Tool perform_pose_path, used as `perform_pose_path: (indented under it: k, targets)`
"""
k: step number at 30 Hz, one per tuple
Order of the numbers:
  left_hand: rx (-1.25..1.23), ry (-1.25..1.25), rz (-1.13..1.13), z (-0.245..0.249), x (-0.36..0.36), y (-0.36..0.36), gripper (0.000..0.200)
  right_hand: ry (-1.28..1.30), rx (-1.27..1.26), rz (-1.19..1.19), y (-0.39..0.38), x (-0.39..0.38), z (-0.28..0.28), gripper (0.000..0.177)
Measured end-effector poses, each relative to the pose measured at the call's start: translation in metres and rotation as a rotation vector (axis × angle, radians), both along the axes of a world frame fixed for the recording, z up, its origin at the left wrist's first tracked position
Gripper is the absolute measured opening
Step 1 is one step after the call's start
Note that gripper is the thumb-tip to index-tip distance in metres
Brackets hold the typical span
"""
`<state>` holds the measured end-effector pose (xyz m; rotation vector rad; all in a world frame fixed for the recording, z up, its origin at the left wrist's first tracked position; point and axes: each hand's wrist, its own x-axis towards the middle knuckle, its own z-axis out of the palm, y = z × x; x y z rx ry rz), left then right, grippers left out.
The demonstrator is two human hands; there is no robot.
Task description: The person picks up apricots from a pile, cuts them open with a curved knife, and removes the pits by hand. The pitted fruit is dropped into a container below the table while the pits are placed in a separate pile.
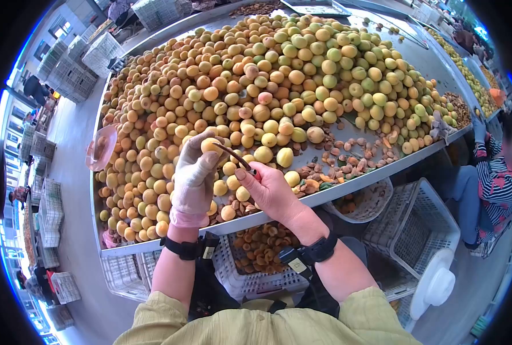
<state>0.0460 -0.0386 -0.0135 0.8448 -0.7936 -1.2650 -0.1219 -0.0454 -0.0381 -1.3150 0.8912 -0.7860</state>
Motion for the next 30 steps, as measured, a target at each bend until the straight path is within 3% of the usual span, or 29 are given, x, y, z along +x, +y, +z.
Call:
perform_pose_path:
  k: [11,14,16,21,23,30]
  targets:
    - [-0.016,-0.268,0.054,0.012,0.01,0.008,0.042,0.142,-0.131,0.0,0.001,0.003,-0.004,0.053]
    - [0.02,-0.227,0.067,0.006,0.005,0.008,0.043,0.132,-0.128,-0.029,0.005,0.011,-0.007,0.052]
    - [0.013,0.102,0.068,-0.005,-0.006,0.005,0.048,0.194,-0.15,-0.048,0.005,0.015,-0.007,0.052]
    - [0.035,-0.035,0.036,0.0,-0.005,0.002,0.049,0.192,-0.141,-0.093,0.003,0.009,-0.005,0.052]
    - [0.073,-0.196,0.003,0.005,-0.003,0.004,0.049,0.199,-0.144,-0.093,0.004,0.007,-0.006,0.052]
    - [0.062,0.162,-0.102,-0.006,-0.021,0.007,0.039,0.302,-0.207,-0.142,0.008,0.016,0.0,0.049]
